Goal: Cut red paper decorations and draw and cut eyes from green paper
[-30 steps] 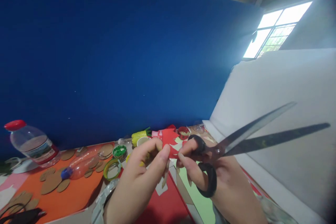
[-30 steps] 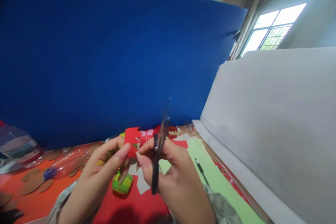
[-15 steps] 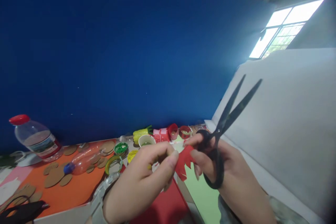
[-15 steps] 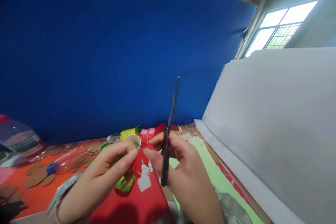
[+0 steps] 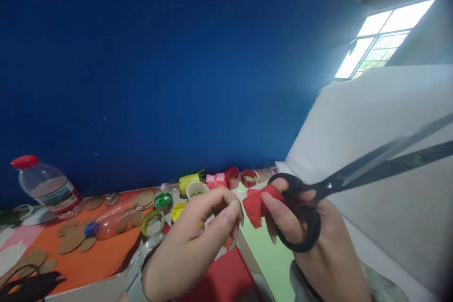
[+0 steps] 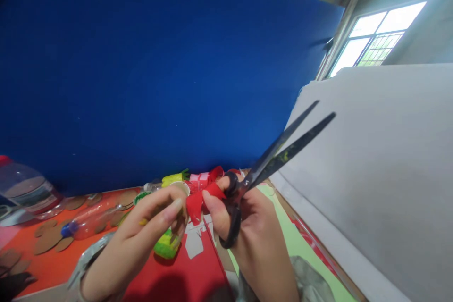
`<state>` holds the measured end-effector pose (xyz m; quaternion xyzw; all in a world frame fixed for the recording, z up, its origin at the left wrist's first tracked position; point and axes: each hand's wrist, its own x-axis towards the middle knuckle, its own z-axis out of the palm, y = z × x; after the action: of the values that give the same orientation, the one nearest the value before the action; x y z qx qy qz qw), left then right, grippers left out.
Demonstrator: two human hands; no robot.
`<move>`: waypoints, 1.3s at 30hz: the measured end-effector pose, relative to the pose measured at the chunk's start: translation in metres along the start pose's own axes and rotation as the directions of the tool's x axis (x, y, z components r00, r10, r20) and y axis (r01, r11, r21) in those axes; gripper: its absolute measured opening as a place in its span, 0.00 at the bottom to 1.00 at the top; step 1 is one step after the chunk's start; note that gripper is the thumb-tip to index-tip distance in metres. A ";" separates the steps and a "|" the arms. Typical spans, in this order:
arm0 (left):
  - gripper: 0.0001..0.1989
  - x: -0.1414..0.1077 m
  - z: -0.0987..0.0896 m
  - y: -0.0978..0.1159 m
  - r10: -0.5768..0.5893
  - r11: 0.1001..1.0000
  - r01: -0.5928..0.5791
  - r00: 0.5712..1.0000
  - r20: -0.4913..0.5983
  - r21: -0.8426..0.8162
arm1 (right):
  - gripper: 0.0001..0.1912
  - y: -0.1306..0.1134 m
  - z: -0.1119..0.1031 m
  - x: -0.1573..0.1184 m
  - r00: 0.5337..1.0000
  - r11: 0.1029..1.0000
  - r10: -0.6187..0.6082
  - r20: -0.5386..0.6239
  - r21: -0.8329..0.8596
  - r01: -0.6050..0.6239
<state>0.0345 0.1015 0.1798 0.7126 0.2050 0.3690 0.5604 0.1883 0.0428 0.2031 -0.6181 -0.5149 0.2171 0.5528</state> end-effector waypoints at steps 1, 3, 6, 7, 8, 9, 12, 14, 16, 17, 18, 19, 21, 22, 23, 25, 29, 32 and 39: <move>0.13 0.000 0.000 0.000 -0.003 1.000 0.003 1.000 0.002 -0.008 | 0.09 0.000 0.000 0.000 1.000 1.000 -0.013 -0.022 -0.006 0.013; 0.10 -0.001 0.000 0.000 -0.009 1.000 0.009 1.000 0.003 -0.008 | 0.09 0.000 0.001 0.001 0.998 0.999 -0.036 -0.048 -0.023 0.035; 0.08 -0.001 0.001 0.000 -0.009 0.999 0.009 1.000 -0.018 0.043 | 0.09 0.000 0.002 0.002 0.998 0.997 -0.068 -0.018 -0.026 0.067; 0.07 -0.001 0.001 0.000 0.000 0.998 0.002 0.999 -0.034 0.064 | 0.08 0.000 0.002 0.003 0.997 0.997 -0.081 0.003 -0.015 0.081; 0.07 -0.001 0.001 0.000 0.010 0.997 -0.006 0.999 -0.050 0.083 | 0.08 0.000 0.002 0.003 0.996 0.996 -0.092 0.020 -0.002 0.092; 0.07 -0.001 0.001 0.000 0.023 0.995 -0.017 0.998 -0.065 0.097 | 0.08 0.001 0.002 0.003 0.995 0.995 -0.100 0.029 0.010 0.100; 0.06 0.000 0.001 -0.001 0.059 0.990 -0.045 0.993 -0.103 0.137 | 0.07 0.005 0.003 0.003 0.993 0.993 -0.112 0.027 0.033 0.111; 0.06 0.001 0.001 -0.002 0.074 0.986 -0.056 0.991 -0.112 0.155 | 0.06 0.010 0.003 0.004 0.992 0.992 -0.124 0.027 0.037 0.123; 0.06 0.002 0.000 -0.003 0.079 0.984 -0.060 0.991 -0.109 0.168 | 0.04 0.015 0.003 0.006 0.989 0.989 -0.146 0.010 0.031 0.145; 0.06 0.003 0.000 -0.004 0.078 0.982 -0.058 0.991 -0.105 0.178 | 0.03 0.017 0.004 0.007 0.986 0.985 -0.168 -0.005 0.029 0.168; 0.06 0.004 0.000 -0.005 0.074 0.980 -0.053 0.992 -0.105 0.190 | 0.03 0.019 0.004 0.009 0.980 0.980 -0.197 -0.022 0.025 0.198; 0.06 0.005 -0.001 -0.006 0.067 0.978 -0.042 0.991 -0.114 0.206 | 0.03 0.020 0.005 0.010 0.972 0.973 -0.231 -0.041 0.018 0.232; 0.07 0.007 0.000 -0.008 0.038 0.978 -0.004 0.987 -0.159 0.209 | 0.03 0.022 0.006 0.012 0.954 0.956 -0.292 -0.073 -0.001 0.293; 0.08 0.008 0.000 -0.008 0.015 0.982 0.017 0.985 -0.170 0.187 | 0.04 0.023 0.007 0.013 0.944 0.948 -0.319 -0.090 -0.017 0.318; 0.09 0.009 0.000 -0.009 -0.014 0.989 0.037 0.987 -0.160 0.144 | 0.05 0.024 0.007 0.014 0.932 0.937 -0.349 -0.097 -0.039 0.347; 0.14 0.010 0.001 -0.010 -0.077 0.997 0.077 0.994 -0.083 0.002 | 0.09 0.026 0.009 0.015 0.888 0.890 -0.453 -0.075 -0.088 0.447; 0.22 0.012 0.002 -0.015 -0.147 0.947 0.139 0.989 -0.006 -0.291 | 0.19 0.034 0.012 0.017 0.700 0.691 -0.706 0.106 -0.115 0.714; 0.19 0.012 0.002 -0.017 -0.187 0.934 0.140 0.975 -0.116 -0.330 | 0.22 0.036 0.014 0.020 0.595 0.581 -0.774 0.216 -0.132 0.803; 0.16 0.011 0.001 -0.019 -0.163 0.980 0.096 0.895 -0.415 -0.176 | 0.23 0.027 0.012 0.019 0.673 0.673 -0.684 0.282 -0.112 0.731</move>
<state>0.0448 0.1139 0.1644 0.5548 0.3415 0.4923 0.5772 0.1968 0.0691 0.1808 -0.3969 -0.7921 -0.0069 0.4637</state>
